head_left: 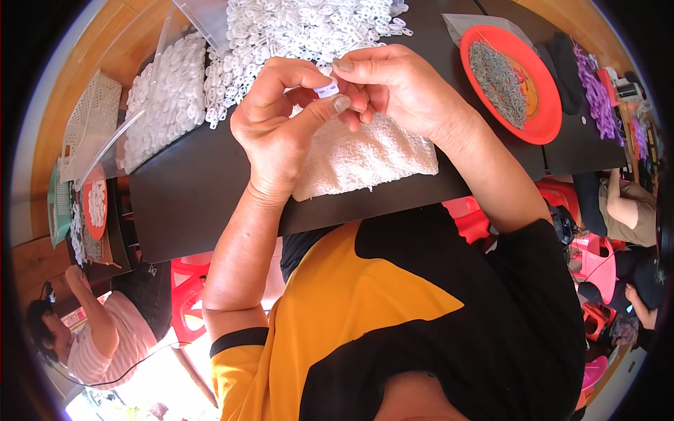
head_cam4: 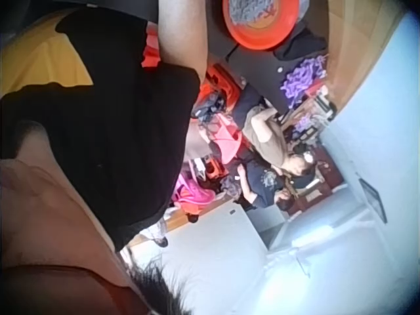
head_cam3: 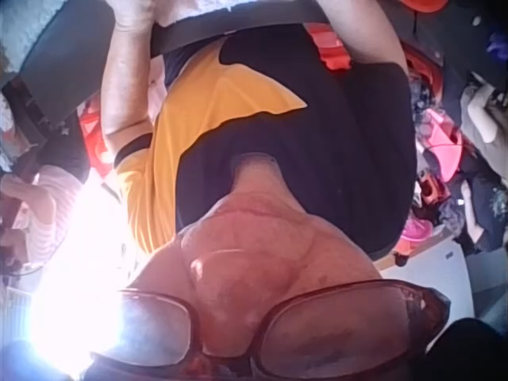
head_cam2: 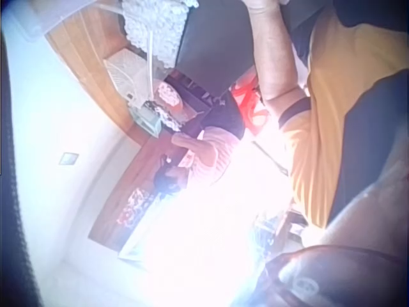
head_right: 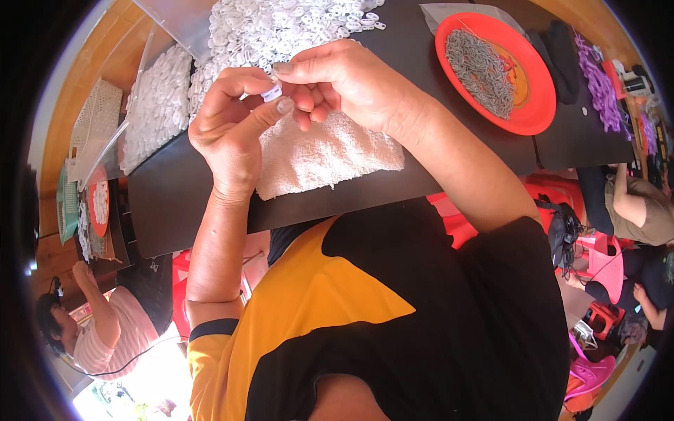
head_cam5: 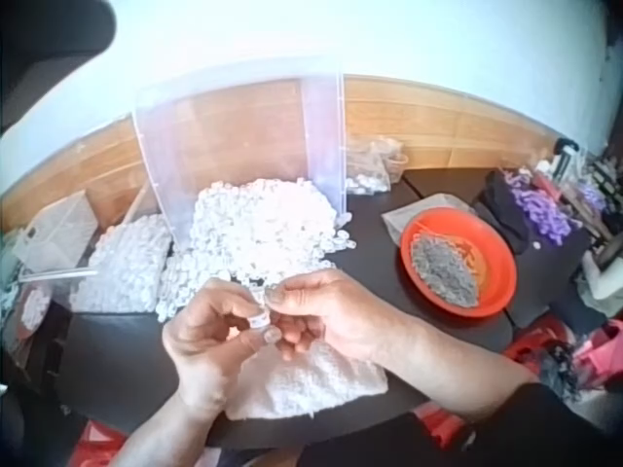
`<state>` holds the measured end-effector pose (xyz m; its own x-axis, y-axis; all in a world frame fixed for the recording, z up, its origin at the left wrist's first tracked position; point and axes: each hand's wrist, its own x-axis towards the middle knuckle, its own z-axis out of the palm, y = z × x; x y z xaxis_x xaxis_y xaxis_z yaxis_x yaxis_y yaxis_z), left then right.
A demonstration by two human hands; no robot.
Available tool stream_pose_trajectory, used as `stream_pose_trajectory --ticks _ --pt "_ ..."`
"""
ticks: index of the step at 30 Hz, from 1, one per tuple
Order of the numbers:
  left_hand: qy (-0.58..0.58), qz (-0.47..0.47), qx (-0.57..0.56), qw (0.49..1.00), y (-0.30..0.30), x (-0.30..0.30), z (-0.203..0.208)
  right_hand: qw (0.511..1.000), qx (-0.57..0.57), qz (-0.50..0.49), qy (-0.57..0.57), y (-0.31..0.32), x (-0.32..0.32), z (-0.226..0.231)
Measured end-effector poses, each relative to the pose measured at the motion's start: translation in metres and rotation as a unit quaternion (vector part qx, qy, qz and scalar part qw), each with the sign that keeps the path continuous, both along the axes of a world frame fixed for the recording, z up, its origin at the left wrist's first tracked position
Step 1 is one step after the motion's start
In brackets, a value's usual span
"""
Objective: Assembling small plastic and metal components by manually inserting pins into housings at a workbench.
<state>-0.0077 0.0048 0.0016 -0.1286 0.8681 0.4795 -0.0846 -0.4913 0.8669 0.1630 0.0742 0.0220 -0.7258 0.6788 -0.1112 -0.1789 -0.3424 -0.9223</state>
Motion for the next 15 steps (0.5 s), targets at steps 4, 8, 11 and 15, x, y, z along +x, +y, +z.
stream_pose_trajectory --ticks 4,8,11,15 --pt "0.081 0.03 0.055 0.995 0.001 0.001 -0.003 1.0 0.009 0.006 -0.014 -0.002 0.0 0.003" --pt "0.062 0.051 -0.008 0.997 -0.004 0.007 0.003 0.999 0.041 -0.011 -0.031 -0.001 0.002 0.002" --pt "0.003 0.046 -0.074 0.996 -0.006 0.008 0.005 0.993 0.095 -0.04 -0.055 -0.003 0.003 0.005" --pt "-0.008 0.038 -0.11 0.993 -0.005 0.003 0.006 0.983 0.157 -0.05 -0.078 -0.004 0.004 0.007"
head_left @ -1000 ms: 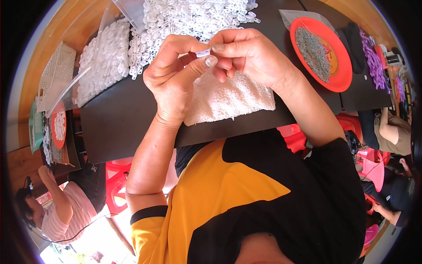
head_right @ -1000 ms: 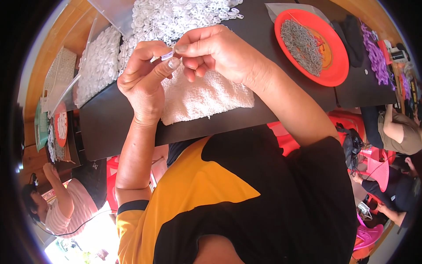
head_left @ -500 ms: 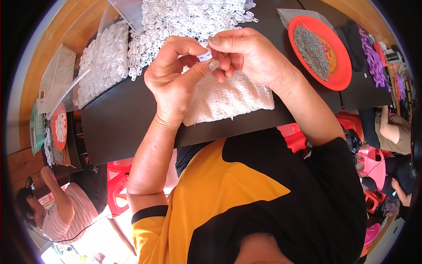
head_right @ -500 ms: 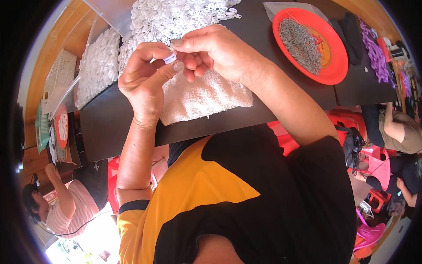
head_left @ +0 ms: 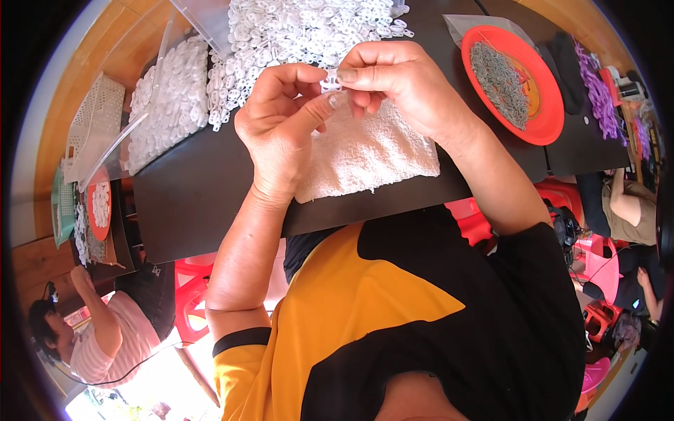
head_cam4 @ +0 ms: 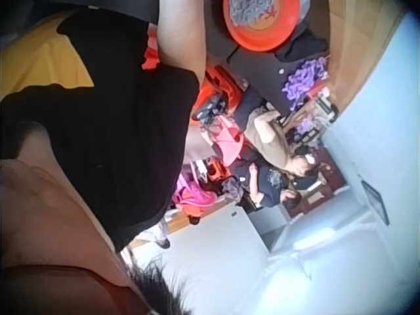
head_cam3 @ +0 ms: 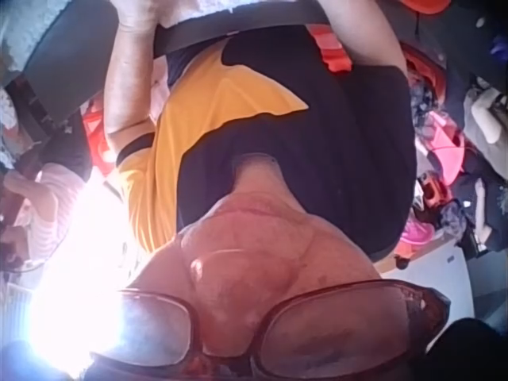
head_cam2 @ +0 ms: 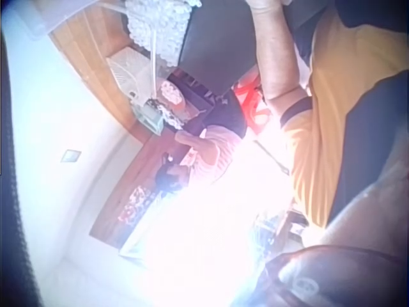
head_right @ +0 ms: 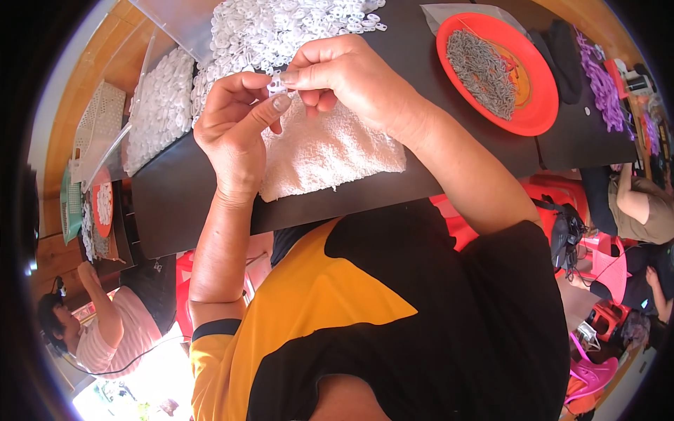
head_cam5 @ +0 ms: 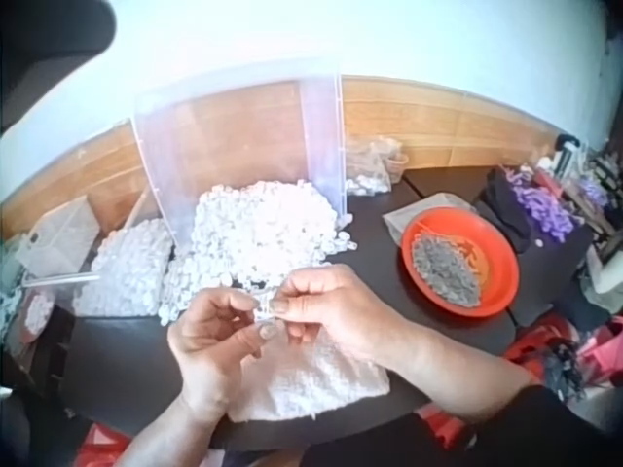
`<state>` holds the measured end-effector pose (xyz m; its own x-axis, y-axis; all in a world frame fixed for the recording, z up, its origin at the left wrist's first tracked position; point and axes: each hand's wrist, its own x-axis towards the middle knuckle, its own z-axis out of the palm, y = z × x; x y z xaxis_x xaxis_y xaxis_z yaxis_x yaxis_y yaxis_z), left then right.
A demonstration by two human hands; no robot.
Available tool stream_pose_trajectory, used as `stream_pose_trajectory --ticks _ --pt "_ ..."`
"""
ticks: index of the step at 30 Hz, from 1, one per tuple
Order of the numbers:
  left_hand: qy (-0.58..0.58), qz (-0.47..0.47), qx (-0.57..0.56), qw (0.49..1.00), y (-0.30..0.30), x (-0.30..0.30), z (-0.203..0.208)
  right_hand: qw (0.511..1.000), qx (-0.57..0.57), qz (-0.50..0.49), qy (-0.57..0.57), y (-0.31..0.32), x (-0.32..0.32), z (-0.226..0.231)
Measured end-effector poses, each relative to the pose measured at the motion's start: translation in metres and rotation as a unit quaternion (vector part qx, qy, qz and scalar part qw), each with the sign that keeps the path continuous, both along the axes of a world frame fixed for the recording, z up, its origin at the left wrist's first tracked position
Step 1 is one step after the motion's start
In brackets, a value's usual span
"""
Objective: Assembling small plastic and metal components by manually inserting pins into housings at a workbench.
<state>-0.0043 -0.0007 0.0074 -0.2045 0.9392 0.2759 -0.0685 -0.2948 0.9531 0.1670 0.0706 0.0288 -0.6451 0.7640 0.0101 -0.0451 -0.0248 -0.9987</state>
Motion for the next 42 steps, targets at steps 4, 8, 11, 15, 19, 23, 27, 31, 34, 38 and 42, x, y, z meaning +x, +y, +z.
stream_pose_trajectory --ticks 4,8,11,15,19,23,27,31,34,38,42 --pt "-0.034 -0.008 0.003 0.999 0.001 0.0 0.0 0.997 0.065 -0.021 -0.02 -0.005 -0.006 0.001" --pt "-0.023 -0.014 0.001 1.0 0.002 0.004 0.004 0.996 0.082 -0.024 -0.004 -0.005 -0.005 0.0" --pt "0.011 -0.033 0.015 0.999 -0.002 0.005 0.004 0.998 0.066 -0.006 -0.002 -0.002 -0.002 0.002" --pt "0.077 -0.013 0.044 0.996 0.0 0.002 -0.002 0.999 0.036 0.017 -0.003 -0.002 0.0 0.005" --pt "0.118 -0.006 0.098 0.988 0.0 0.002 -0.006 0.999 0.03 0.037 -0.003 -0.001 0.001 0.005" --pt "0.128 -0.004 0.125 0.984 -0.004 0.003 -0.002 0.999 -0.007 0.043 -0.004 -0.005 0.0 0.006" --pt "0.154 -0.006 0.141 0.978 -0.005 -0.001 -0.004 0.998 -0.03 0.059 0.022 -0.009 -0.001 0.006" --pt "0.124 -0.019 0.157 0.979 -0.003 -0.001 -0.006 0.997 -0.049 0.04 0.035 -0.01 -0.005 0.004" --pt "0.122 -0.029 0.164 0.978 -0.003 -0.001 -0.006 0.993 -0.088 0.058 0.061 -0.007 -0.005 0.0" --pt "0.132 -0.043 0.17 0.976 -0.004 -0.002 -0.006 0.992 -0.083 0.081 0.056 -0.007 -0.005 -0.002" --pt "0.167 -0.028 0.178 0.969 -0.002 -0.001 -0.003 0.993 -0.083 0.06 0.053 -0.007 -0.003 -0.002"
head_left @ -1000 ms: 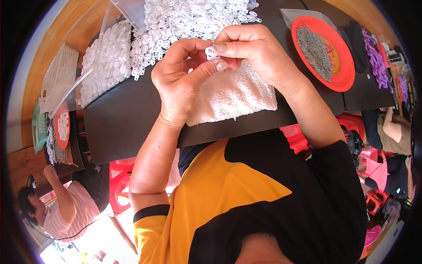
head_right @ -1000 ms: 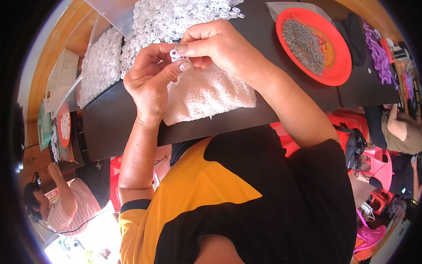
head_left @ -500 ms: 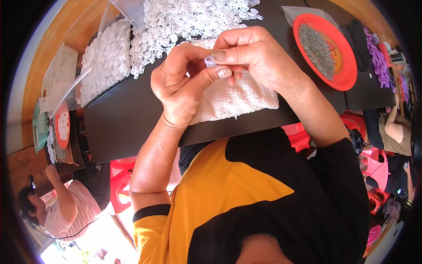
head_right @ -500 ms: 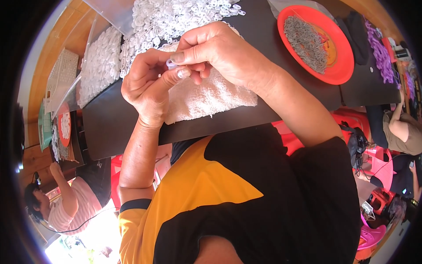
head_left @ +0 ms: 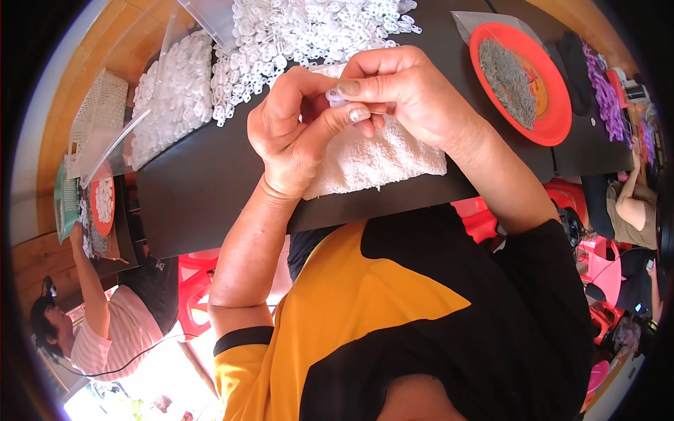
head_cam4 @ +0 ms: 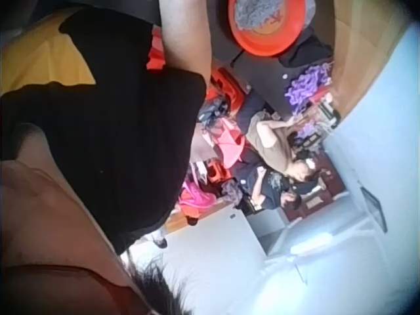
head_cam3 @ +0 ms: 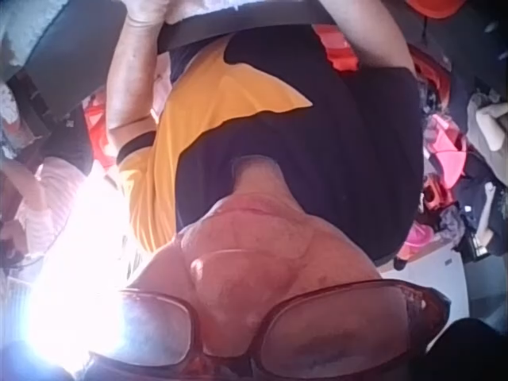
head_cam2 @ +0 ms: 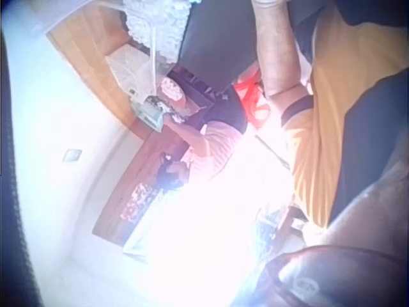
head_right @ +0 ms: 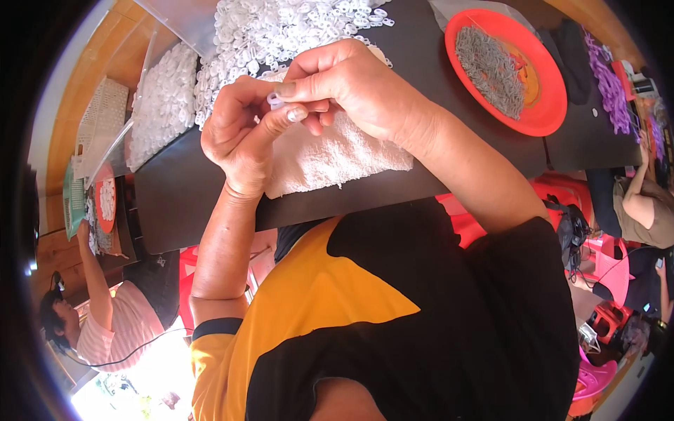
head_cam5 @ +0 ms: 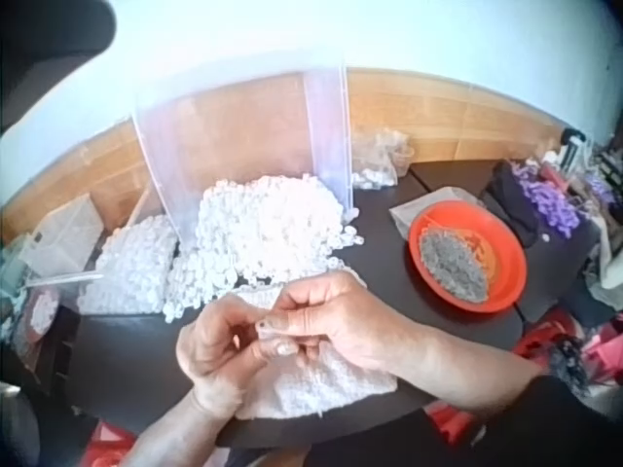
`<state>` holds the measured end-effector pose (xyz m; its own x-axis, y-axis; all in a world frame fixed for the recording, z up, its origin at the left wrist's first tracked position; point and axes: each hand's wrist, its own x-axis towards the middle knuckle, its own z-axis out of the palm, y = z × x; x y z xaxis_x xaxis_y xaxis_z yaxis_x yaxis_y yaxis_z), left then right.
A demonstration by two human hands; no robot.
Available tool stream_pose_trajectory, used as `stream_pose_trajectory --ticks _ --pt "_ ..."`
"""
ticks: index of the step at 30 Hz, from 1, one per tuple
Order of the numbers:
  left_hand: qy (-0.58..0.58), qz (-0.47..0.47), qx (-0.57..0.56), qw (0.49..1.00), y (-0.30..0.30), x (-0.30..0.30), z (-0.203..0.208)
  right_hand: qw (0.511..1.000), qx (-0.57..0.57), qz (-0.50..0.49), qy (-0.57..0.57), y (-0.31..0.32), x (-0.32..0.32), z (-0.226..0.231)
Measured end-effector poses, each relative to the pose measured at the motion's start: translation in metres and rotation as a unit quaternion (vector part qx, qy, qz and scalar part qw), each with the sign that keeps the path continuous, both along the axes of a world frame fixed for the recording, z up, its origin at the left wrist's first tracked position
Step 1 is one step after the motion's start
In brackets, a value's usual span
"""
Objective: Assembling small plastic and metal components by manually inserting pins into housings at a workbench.
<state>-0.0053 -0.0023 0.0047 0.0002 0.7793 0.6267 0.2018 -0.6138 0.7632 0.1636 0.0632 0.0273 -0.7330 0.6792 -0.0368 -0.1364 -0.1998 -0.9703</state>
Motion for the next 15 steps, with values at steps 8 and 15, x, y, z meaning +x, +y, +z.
stream_pose_trajectory --ticks 8,15 --pt "-0.009 0.033 -0.021 0.999 -0.0007 0.0011 -0.0056 0.999 0.035 -0.016 -0.016 0.0013 0.0024 -0.001" --pt "-0.033 0.003 -0.025 0.999 0.0 0.0007 -0.0026 1.0 0.01 0.007 0.004 0.0014 -0.0012 -0.0049"
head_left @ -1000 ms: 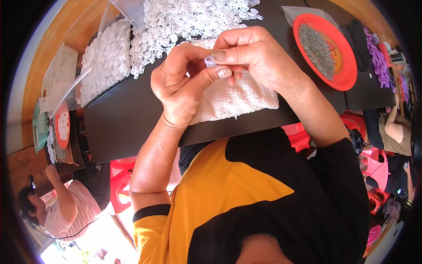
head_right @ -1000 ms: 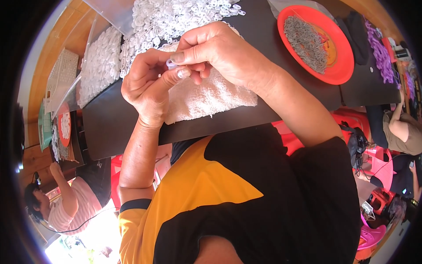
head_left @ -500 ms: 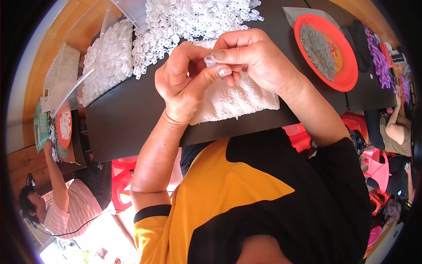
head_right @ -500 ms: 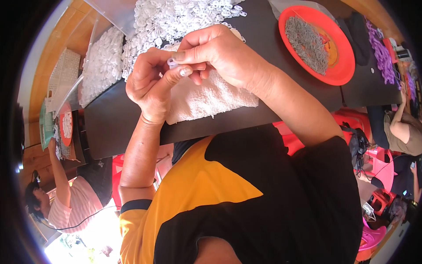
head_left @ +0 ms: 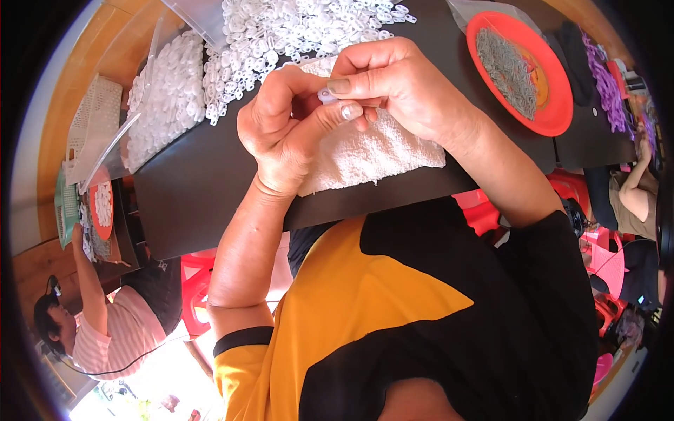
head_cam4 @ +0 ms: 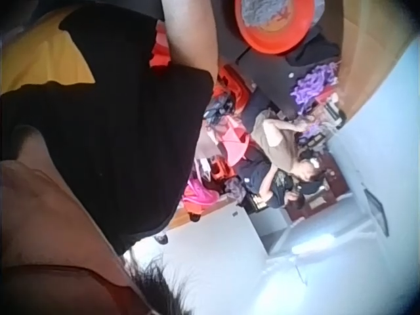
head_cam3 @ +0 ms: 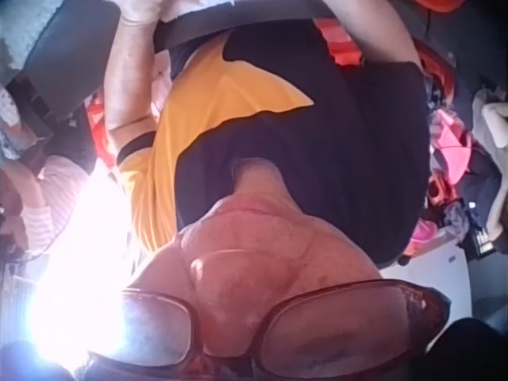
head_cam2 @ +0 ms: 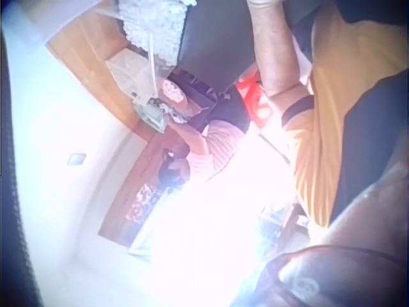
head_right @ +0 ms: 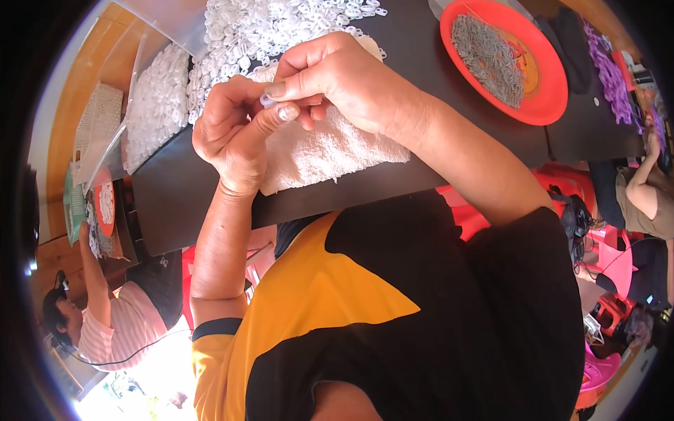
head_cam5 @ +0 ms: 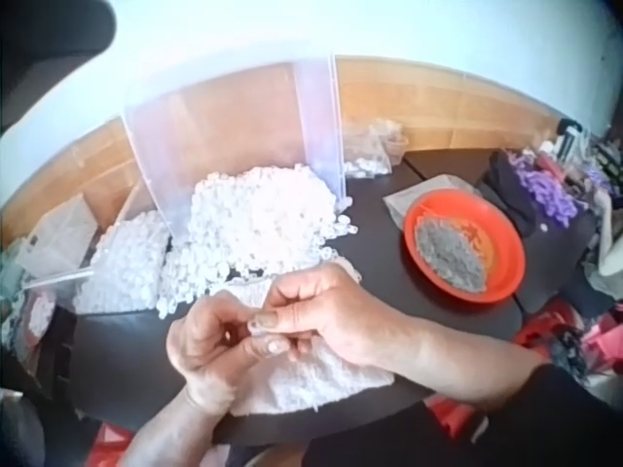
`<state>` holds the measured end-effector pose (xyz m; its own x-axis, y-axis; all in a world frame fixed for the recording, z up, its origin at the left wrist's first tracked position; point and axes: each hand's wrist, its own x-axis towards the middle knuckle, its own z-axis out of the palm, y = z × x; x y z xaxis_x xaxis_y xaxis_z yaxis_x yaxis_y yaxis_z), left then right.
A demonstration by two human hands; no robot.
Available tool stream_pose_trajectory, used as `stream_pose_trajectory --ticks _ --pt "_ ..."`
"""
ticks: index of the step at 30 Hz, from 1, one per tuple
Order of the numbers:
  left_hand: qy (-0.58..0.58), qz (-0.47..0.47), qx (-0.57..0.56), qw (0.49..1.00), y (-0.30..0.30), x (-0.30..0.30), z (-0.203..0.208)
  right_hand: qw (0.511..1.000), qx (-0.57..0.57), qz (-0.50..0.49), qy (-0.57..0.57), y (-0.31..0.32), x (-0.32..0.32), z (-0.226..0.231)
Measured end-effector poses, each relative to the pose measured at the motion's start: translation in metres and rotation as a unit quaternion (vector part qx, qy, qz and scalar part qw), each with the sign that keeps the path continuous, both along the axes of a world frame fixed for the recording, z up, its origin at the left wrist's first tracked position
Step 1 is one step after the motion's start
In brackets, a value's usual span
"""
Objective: Assembling small plastic and metal components by manually inserting pins into housings at a workbench.
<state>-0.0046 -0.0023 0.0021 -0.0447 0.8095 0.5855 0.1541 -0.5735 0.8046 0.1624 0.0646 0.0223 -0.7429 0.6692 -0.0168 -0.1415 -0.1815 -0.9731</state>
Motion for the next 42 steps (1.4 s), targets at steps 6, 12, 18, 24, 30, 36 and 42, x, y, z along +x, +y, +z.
stream_pose_trajectory --ticks 6,12,18,24,30,36,42 --pt "-0.01 0.001 -0.027 1.0 0.006 -0.001 -0.004 1.0 -0.003 -0.022 -0.004 0.003 0.001 0.0" --pt "-0.011 0.018 -0.026 0.999 0.008 0.001 -0.004 0.995 0.068 -0.07 -0.003 0.006 0.007 0.003" --pt "0.064 0.046 0.012 0.997 0.006 0.001 -0.001 0.995 0.067 -0.076 -0.024 0.002 0.004 0.006" --pt "0.069 0.052 0.028 0.996 0.003 0.001 0.003 0.994 0.044 -0.095 -0.011 -0.006 0.0 0.012" --pt "0.042 0.049 -0.017 0.998 0.001 0.002 -0.001 0.992 0.049 -0.115 -0.011 -0.013 -0.005 0.012" --pt "0.061 0.073 0.002 0.995 0.005 0.004 -0.001 0.987 0.076 -0.143 -0.013 -0.012 -0.003 0.01" --pt "0.069 0.085 0.016 0.994 0.004 0.003 -0.001 0.982 0.099 -0.157 -0.019 -0.013 -0.003 0.009"
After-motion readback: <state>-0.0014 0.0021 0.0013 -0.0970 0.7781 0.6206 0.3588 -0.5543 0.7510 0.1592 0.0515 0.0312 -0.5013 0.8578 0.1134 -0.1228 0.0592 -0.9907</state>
